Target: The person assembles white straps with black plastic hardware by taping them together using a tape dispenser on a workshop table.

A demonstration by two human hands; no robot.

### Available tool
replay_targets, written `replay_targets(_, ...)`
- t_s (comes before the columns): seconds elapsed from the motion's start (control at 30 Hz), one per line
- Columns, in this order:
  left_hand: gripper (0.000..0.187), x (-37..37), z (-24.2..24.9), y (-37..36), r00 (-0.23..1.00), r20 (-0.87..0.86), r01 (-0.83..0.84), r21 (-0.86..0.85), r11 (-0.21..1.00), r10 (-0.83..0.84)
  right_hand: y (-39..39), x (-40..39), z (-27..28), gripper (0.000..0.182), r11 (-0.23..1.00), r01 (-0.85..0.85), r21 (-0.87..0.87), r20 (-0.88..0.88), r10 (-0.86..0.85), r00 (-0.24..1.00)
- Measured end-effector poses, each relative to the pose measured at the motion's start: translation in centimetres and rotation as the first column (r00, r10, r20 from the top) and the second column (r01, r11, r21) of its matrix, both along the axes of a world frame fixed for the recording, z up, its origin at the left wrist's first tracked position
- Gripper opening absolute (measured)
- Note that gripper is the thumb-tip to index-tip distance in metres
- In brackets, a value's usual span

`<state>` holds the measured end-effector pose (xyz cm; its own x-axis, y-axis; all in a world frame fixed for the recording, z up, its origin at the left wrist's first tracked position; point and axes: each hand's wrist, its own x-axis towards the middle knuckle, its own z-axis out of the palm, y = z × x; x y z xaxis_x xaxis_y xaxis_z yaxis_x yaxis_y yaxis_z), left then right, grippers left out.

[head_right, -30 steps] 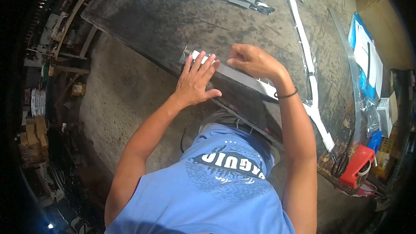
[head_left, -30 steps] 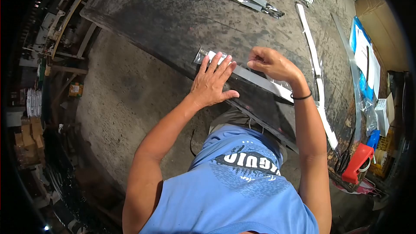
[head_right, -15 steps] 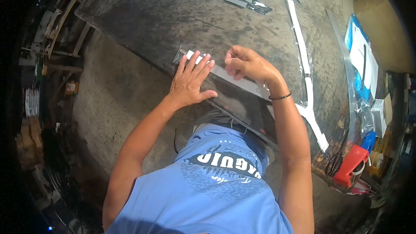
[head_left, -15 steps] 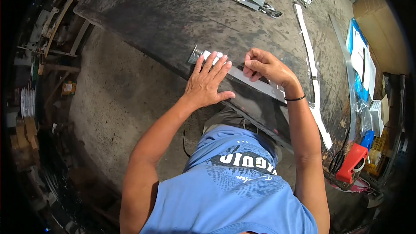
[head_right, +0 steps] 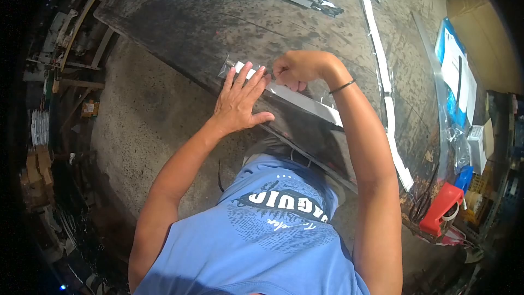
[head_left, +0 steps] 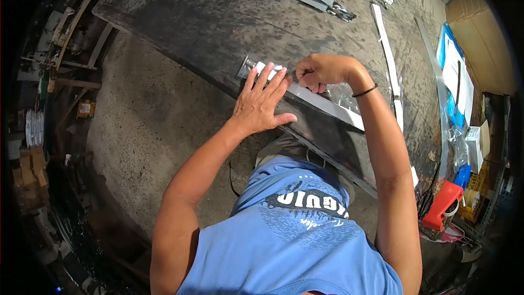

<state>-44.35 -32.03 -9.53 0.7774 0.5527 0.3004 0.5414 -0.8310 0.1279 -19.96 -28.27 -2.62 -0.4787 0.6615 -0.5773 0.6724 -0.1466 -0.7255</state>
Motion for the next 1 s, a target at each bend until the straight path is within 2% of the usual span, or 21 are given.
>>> replay_targets(0.77,0.090,-0.1,-0.1,0.0,1.000,-0.027,-0.002,-0.009,1.000,0.001,-0.2,-1.6,-0.2,0.022,0.999,0.019,0.046,0.150,-0.026,0.988)
replay_targets(0.83,0.090,-0.1,-0.1,0.0,1.000,-0.030,-0.002,-0.008,1.000,0.002,-0.5,-2.1,-0.1,0.025,0.992,0.001,0.124,0.260,-0.033,0.965)
replay_targets(0.87,0.090,-0.1,-0.2,0.0,1.000,-0.019,-0.001,-0.008,1.000,0.000,-0.8,-2.2,-0.3,0.025,0.992,-0.001,0.123,0.260,-0.032,0.965)
replay_targets(0.93,0.090,-0.1,-0.3,0.0,1.000,-0.006,-0.001,-0.008,1.000,0.001,-1.3,-2.5,-0.6,0.029,0.957,-0.046,0.287,0.336,-0.056,0.940)
replay_targets(0.97,0.090,-0.1,-0.3,0.0,1.000,-0.006,-0.002,-0.008,1.000,0.002,-1.5,-2.5,-0.5,0.029,0.957,-0.047,0.288,0.338,-0.055,0.940)
replay_targets(1.0,0.090,-0.1,-0.3,0.0,1.000,-0.005,0.000,-0.006,1.000,0.000,-1.7,-2.5,-0.3,0.033,0.939,-0.041,0.341,0.420,-0.114,0.900)
